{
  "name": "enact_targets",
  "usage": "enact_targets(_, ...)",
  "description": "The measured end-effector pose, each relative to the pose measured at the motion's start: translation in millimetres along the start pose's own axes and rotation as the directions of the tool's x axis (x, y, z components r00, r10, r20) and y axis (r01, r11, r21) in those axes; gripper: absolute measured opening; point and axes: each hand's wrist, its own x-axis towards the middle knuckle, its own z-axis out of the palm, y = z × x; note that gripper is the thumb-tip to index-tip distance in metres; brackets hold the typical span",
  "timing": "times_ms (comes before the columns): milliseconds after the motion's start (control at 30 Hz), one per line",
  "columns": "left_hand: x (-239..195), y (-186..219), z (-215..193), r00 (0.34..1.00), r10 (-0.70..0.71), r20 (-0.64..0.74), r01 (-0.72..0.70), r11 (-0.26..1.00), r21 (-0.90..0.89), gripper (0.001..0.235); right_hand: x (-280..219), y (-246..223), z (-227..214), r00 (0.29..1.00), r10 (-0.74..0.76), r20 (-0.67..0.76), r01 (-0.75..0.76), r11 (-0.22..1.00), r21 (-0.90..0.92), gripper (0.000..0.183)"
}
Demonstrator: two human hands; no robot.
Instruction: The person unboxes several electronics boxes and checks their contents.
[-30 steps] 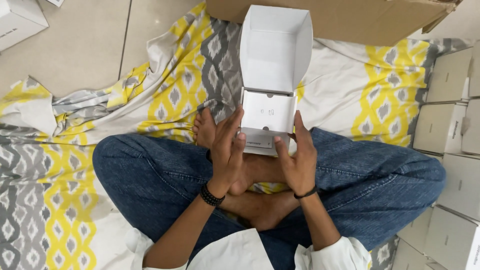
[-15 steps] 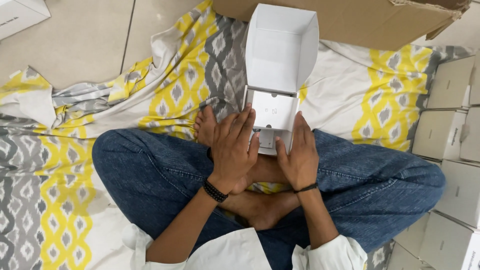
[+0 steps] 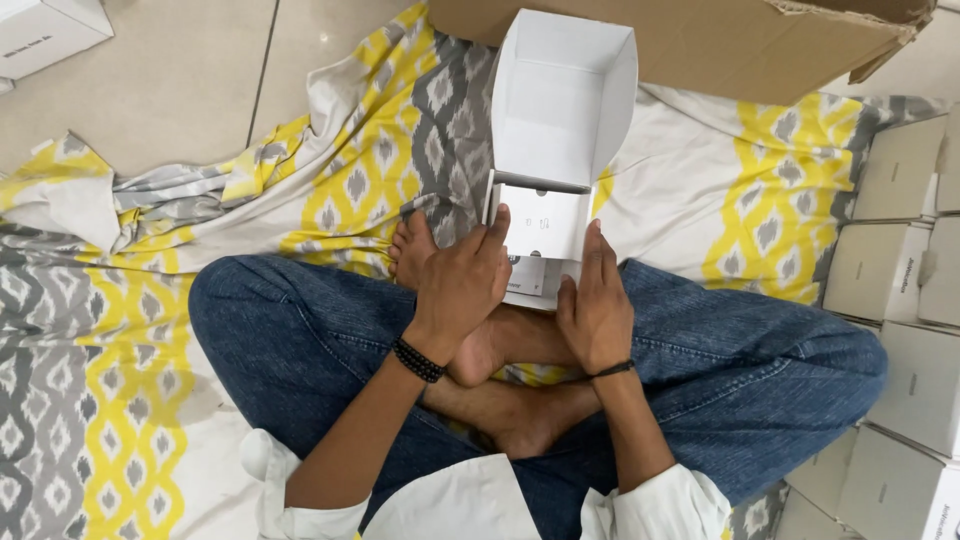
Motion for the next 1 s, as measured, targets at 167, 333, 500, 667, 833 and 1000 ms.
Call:
enact_targets(167,9,-4,7,0.99,0.027,-0.135,-0.036,0.997,-0.068,0.053,1,2,1,1.0,-0.007,0.0,0.007,1.0,0.01,0.075)
enact_targets(333,23,-4,-24,0.987,0.021,-0.161,-0.043,0.99,-0.135,0.048,0,1,2,1.0,0.0,-0.023,0.001,0.999,0.052,0.078)
enact_targets(500,24,3,-39,0.999,-0.023,-0.027,0.02,0.994,-0.104,0.05,-1,4,3,0.998,-0.029,-0.061,0.035,0.995,0.098,0.08)
enact_targets(667,11,-6,-23,0.988,0.069,-0.14,-0.082,0.992,-0.094,0.048,-1,5,1,0.998,-0.032,-0.056,0.039,0.992,0.122,0.076)
enact_targets(833,8,-7,-24,0.997,-0.04,-0.068,0.02,0.964,-0.267,0.047,0,5,2,0.995,-0.031,-0.096,0.045,0.988,0.147,0.066)
enact_targets(1000,19,-14,-36,0.998,-0.045,-0.036,0.029,0.929,-0.37,0.046,0,7,4,0.991,-0.068,-0.12,0.083,0.989,0.125,0.063)
